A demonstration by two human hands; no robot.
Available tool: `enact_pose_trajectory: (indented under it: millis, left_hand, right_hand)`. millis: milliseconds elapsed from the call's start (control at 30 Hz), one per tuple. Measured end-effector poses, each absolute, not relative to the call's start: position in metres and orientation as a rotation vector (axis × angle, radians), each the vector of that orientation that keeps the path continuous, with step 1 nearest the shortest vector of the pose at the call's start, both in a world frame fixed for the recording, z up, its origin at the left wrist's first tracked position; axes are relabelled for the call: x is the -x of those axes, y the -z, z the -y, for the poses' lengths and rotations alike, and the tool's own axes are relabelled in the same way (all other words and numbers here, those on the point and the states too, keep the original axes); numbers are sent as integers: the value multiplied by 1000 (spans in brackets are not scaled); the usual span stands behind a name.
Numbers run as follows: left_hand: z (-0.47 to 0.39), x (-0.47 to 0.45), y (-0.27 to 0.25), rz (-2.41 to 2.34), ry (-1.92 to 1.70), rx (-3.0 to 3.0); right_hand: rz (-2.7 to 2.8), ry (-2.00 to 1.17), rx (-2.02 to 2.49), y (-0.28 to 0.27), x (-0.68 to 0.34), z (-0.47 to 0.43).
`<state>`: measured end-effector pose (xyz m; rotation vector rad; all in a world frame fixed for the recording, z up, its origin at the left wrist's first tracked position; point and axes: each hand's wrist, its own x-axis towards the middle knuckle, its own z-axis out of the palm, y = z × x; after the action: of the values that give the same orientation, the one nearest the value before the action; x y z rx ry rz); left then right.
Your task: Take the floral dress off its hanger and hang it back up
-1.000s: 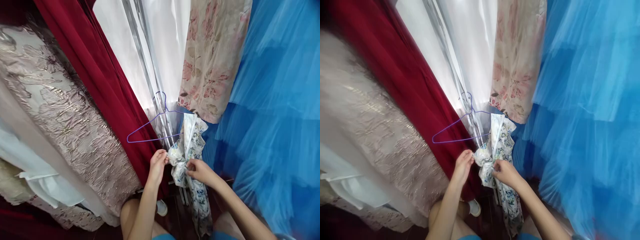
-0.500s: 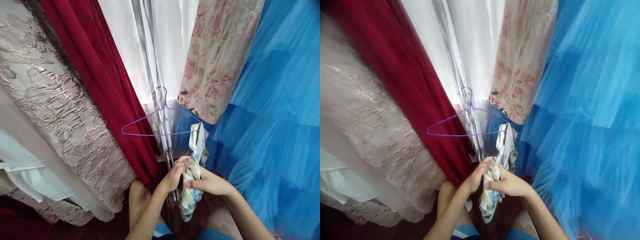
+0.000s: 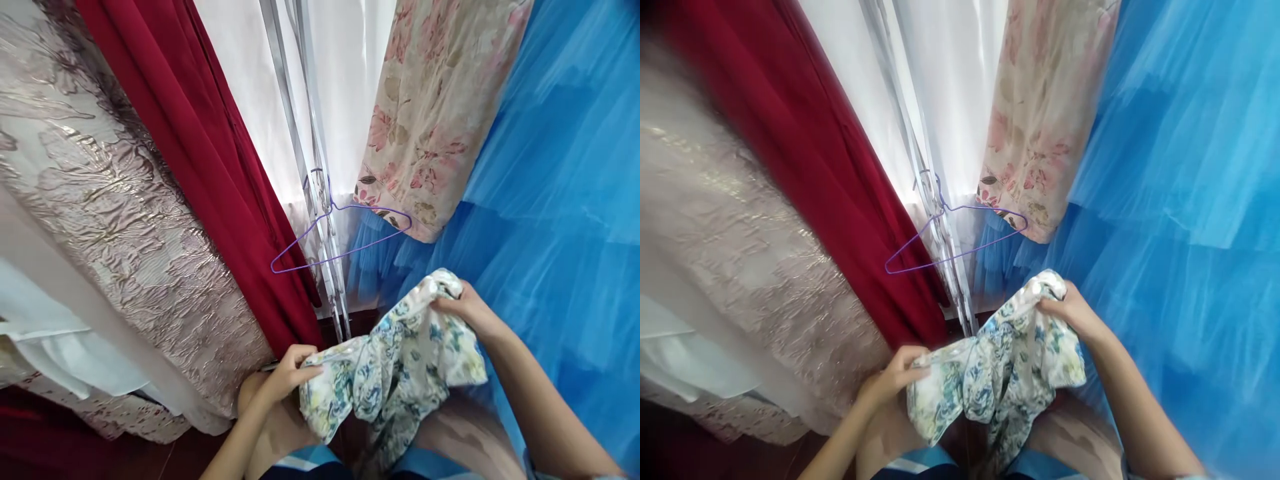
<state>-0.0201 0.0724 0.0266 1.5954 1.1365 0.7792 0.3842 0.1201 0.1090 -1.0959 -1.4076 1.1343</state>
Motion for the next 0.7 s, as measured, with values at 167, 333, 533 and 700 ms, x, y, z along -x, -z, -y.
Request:
enact_pose_trajectory:
  millis: [167,333,533,700]
  left_hand:
    - [-98,79,-99,-1634,-545,-2235]
    - [-141,108,-150,-2006,-584,-2357]
    - [-168,84,-176,-1639,-1123,-2116]
    - [-174,37,-196,-1427,-1283,-2140]
  right_hand:
    - [1692,-716,957,-132,-333,-188]
    - [1854,-624,927,-149,-285,-239]
    - [1855,-654,988,-133,-284,-235]
    - [1888,-664,949,-136,-279,-193]
